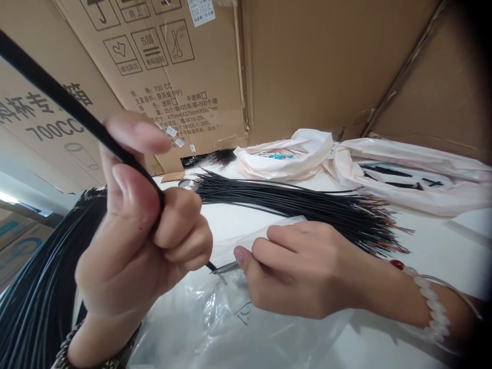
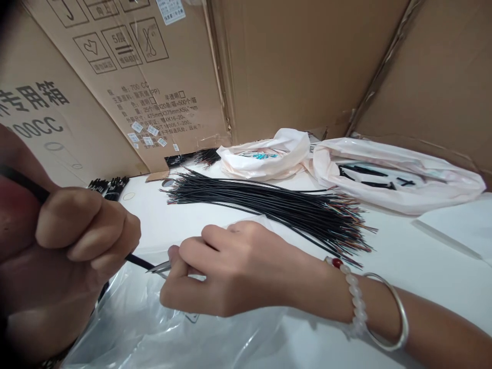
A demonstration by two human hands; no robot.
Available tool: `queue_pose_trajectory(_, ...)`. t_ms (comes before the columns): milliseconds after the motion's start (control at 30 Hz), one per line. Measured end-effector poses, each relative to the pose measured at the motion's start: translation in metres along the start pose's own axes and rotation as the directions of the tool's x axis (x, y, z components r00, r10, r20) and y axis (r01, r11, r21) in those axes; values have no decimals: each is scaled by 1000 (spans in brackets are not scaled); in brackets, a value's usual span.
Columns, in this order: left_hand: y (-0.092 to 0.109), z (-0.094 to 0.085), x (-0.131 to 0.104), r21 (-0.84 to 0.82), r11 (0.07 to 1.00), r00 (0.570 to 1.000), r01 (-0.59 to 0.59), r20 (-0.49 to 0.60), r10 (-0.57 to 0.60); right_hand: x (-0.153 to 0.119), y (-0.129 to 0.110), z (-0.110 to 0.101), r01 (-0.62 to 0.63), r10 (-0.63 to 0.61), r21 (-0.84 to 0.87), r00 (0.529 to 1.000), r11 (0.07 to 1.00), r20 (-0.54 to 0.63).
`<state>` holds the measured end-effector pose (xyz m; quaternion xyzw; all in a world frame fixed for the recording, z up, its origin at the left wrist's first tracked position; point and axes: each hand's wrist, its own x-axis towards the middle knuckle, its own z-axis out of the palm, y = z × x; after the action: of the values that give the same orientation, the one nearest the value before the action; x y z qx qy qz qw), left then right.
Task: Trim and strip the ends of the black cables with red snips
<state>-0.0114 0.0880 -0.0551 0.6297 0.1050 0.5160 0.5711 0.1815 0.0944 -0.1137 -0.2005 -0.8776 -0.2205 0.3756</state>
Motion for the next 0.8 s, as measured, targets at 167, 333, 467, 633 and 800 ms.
queue_pose_trajectory(167, -3, -5, 2, 3, 1000, 1000, -2, 5, 2, 2, 9, -5, 152, -149, -71, 988, 986, 38)
queue_pose_trajectory(333, -3, -13, 7, -100, 994, 990, 31, 142, -16, 6, 19, -17, 316, -294, -123, 941, 941, 168)
queue_pose_trajectory(467, 4, -10, -4, -55, 995, 992, 85, -86, -90, 5, 20, -18, 351, -319, -159, 927, 923, 199)
queue_pose_trajectory(633, 3, -19, -31, -59, 998, 932, 26, -359, -46, 2, 16, -13, 441, -403, -92, 873, 893, 276)
queue_pose_trajectory(800, -6, -16, -38, -35, 988, 924, 149, -350, -152, -2, 21, -12, 447, -392, -93, 852, 890, 346)
